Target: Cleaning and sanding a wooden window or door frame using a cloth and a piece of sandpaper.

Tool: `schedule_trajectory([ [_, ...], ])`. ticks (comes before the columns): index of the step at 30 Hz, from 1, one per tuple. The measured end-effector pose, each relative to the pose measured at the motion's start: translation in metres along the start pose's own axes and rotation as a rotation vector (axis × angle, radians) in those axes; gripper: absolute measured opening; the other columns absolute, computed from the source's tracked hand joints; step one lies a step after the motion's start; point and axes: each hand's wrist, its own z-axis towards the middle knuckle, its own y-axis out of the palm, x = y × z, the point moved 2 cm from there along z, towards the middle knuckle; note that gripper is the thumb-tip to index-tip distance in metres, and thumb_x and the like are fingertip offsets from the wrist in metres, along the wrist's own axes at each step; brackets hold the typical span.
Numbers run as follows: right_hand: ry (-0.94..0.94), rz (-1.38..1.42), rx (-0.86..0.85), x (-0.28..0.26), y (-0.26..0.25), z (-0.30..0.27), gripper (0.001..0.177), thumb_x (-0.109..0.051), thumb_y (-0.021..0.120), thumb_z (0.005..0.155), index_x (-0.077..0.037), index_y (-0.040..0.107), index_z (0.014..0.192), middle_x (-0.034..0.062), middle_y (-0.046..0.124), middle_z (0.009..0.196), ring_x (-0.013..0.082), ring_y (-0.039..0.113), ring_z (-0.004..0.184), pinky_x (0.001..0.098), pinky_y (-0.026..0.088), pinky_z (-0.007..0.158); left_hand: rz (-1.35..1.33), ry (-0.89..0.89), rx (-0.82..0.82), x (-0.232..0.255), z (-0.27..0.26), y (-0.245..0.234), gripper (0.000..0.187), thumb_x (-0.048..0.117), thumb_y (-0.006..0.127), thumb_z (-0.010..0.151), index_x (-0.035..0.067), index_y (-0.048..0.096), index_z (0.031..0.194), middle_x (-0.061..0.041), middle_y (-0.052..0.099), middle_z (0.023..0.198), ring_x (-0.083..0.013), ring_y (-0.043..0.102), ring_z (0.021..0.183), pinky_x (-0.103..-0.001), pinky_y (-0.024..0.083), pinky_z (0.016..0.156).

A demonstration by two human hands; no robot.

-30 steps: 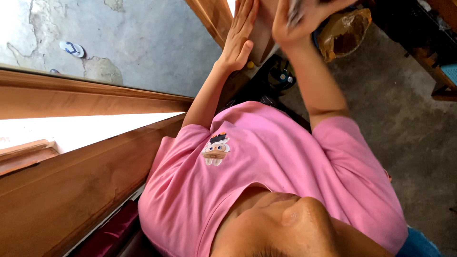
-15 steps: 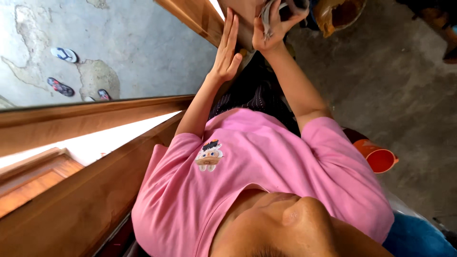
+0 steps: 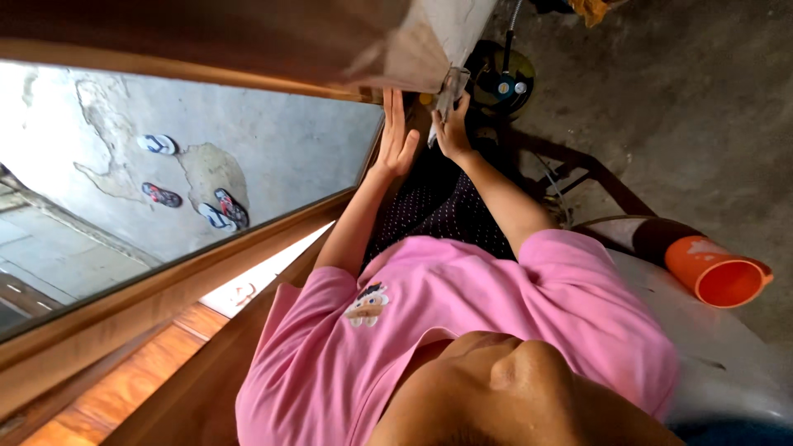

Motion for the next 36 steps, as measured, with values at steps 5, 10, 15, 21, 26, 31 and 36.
schedule_trajectory([
  [5, 0.210, 0.021, 0.065, 0.011, 0.006, 0.010, 0.051, -0.010, 0.051, 0.103, 0.006, 0.041, 0.150, 0.0264, 0.029, 0.149, 0.0450, 0.036, 0.138, 0.0476, 0.030, 0.120, 0.021, -0.075, -0.062, -0.045, -0.022, 0.019, 0.083, 0.047, 0.036, 0.111, -0.006, 0.002, 0.165, -0.030, 0.000, 0.173, -0.0463, -0.005, 0.163, -0.052, 0.003, 0.134],
  [10, 0.371, -0.084, 0.056, 0.013, 0.008, 0.024, 0.048, -0.010, 0.055, 0.099, 0.003, 0.047, 0.145, 0.0274, 0.036, 0.143, 0.0474, 0.040, 0.130, 0.0518, 0.033, 0.115, 0.080, -0.120, -0.116, -0.083, -0.036, 0.033, 0.083, 0.046, 0.034, 0.112, -0.009, 0.000, 0.163, -0.032, 0.001, 0.172, -0.0483, -0.006, 0.162, -0.054, 0.001, 0.133],
  [15, 0.661, -0.107, -0.051, 0.010, -0.001, 0.046, 0.056, -0.018, 0.059, 0.093, -0.005, 0.047, 0.147, 0.0314, 0.029, 0.143, 0.0544, 0.038, 0.122, 0.0564, 0.034, 0.106, 0.104, -0.125, -0.139, -0.090, -0.040, 0.031, 0.082, 0.043, 0.036, 0.113, -0.011, 0.000, 0.162, -0.035, -0.001, 0.170, -0.0512, -0.006, 0.160, -0.054, 0.005, 0.132],
  [21, 0.865, -0.260, -0.287, 0.008, -0.011, 0.066, 0.051, -0.025, 0.056, 0.096, -0.009, 0.049, 0.144, 0.0258, 0.028, 0.148, 0.0521, 0.041, 0.125, 0.0534, 0.038, 0.107, 0.137, -0.132, -0.205, -0.086, -0.042, 0.008, 0.076, 0.036, 0.040, 0.112, -0.012, 0.007, 0.161, -0.034, 0.007, 0.170, -0.0508, 0.000, 0.161, -0.052, 0.007, 0.133],
  [26, 0.873, -0.008, -0.159, 0.024, 0.006, 0.053, 0.051, -0.025, 0.053, 0.098, -0.005, 0.049, 0.145, 0.0257, 0.035, 0.142, 0.0414, 0.045, 0.125, 0.0454, 0.041, 0.107, 0.120, -0.158, -0.206, -0.075, -0.038, 0.007, 0.077, 0.035, 0.040, 0.111, -0.014, 0.007, 0.161, -0.034, 0.005, 0.170, -0.0503, -0.003, 0.160, -0.052, 0.006, 0.133],
  [31, 0.602, 0.175, -0.012, 0.038, 0.014, 0.021, 0.049, -0.020, 0.057, 0.095, 0.000, 0.055, 0.140, 0.0231, 0.039, 0.137, 0.0374, 0.046, 0.123, 0.0424, 0.041, 0.108, 0.105, -0.128, -0.164, -0.043, -0.027, 0.002, 0.080, 0.039, 0.040, 0.110, -0.013, 0.006, 0.162, -0.034, 0.004, 0.171, -0.0488, -0.002, 0.161, -0.052, 0.006, 0.133],
  [36, 0.234, 0.104, 0.157, 0.004, 0.012, 0.013, 0.043, -0.020, 0.051, 0.107, 0.000, 0.059, 0.144, 0.0174, 0.046, 0.139, 0.0358, 0.044, 0.129, 0.0425, 0.037, 0.117, 0.123, -0.023, -0.080, -0.001, -0.012, -0.015, 0.082, 0.042, 0.040, 0.111, -0.010, 0.005, 0.163, -0.034, -0.003, 0.171, -0.0485, -0.002, 0.162, -0.053, 0.009, 0.134],
])
